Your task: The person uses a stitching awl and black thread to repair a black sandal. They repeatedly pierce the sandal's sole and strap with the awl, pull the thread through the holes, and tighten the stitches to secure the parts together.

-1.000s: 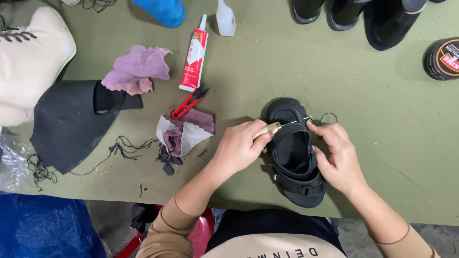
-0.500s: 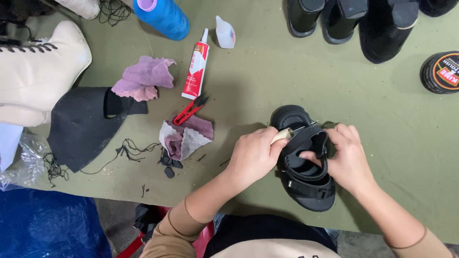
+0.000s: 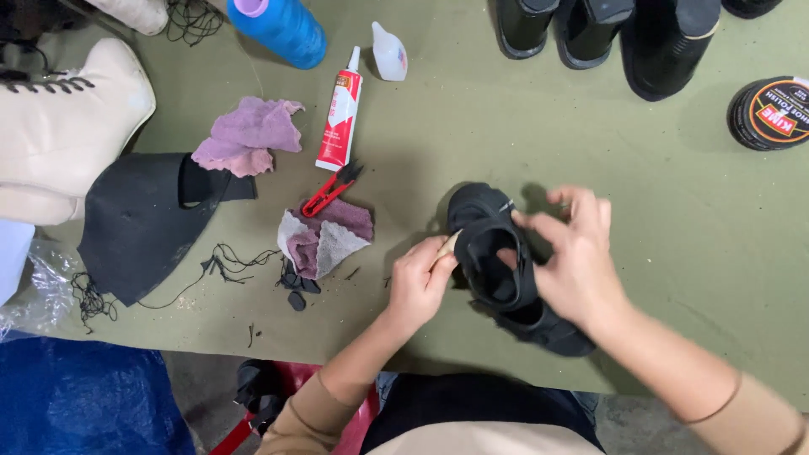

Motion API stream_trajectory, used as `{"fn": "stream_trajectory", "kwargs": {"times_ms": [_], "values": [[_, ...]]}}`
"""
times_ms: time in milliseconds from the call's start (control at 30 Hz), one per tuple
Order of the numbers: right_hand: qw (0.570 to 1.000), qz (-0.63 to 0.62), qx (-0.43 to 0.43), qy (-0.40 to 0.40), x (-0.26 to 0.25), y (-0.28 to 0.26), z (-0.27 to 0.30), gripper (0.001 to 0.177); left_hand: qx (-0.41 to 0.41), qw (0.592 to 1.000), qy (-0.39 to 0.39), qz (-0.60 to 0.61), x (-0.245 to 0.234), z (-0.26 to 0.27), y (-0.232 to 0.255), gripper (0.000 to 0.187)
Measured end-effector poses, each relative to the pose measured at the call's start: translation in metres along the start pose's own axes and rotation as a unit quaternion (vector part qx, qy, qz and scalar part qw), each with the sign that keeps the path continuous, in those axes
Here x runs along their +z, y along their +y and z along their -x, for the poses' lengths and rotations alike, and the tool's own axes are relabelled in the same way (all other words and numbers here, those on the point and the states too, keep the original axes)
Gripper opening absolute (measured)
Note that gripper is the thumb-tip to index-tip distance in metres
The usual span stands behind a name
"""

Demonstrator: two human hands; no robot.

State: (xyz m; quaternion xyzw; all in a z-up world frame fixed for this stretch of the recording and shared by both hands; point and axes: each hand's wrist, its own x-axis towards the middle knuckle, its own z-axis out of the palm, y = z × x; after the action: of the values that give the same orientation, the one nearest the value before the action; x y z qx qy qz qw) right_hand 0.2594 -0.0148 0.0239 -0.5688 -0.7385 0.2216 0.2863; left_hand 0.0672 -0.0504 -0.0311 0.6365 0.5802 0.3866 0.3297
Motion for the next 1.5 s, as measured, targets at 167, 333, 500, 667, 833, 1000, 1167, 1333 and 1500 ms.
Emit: {"fn": "stream_trajectory", "kwargs": {"times_ms": [167,333,500,667,833,1000,1167,1333,1500], "values": [[0.990,0.103,-0.072,-0.062,-0.024,-0.003,-0.048,0.038,-0.006,0.996,0.057,0.073,0.015,-0.030,0.024,0.018],[0.972,0.199,0.004,-0.128,-0.020,-0.003,-0.064,0.033,0.001,0.994,0.066,0.082,0.028,-0.046,0.015,0.018],[0.968,0.204,0.081,-0.117,-0.010,-0.010,-0.058,0.039,-0.071,0.995,-0.057,0.026,0.015,-0.045,0.023,0.032],[0.961,0.170,0.173,-0.130,-0.009,-0.026,-0.049,0.033,-0.088,0.990,-0.106,-0.019,0.008,-0.039,0.028,0.033],[0.954,0.174,0.222,-0.100,0.001,-0.023,-0.047,0.026,-0.056,0.990,-0.109,-0.066,0.007,-0.038,0.025,0.033],[0.966,0.168,0.194,-0.041,0.009,-0.016,-0.043,0.026,-0.056,0.992,-0.109,-0.017,0.004,-0.038,0.027,0.032],[0.975,0.165,0.150,-0.010,0.009,-0.026,-0.040,0.021,-0.085,0.984,-0.112,0.107,0.000,-0.032,0.025,0.033],[0.975,0.166,0.147,-0.002,0.009,-0.022,-0.039,0.017,-0.133,0.959,-0.119,0.219,-0.002,-0.025,0.026,0.026],[0.983,0.156,0.098,0.020,0.013,-0.011,-0.037,0.028,-0.090,0.985,-0.146,-0.015,-0.008,-0.024,0.033,0.035]]}}
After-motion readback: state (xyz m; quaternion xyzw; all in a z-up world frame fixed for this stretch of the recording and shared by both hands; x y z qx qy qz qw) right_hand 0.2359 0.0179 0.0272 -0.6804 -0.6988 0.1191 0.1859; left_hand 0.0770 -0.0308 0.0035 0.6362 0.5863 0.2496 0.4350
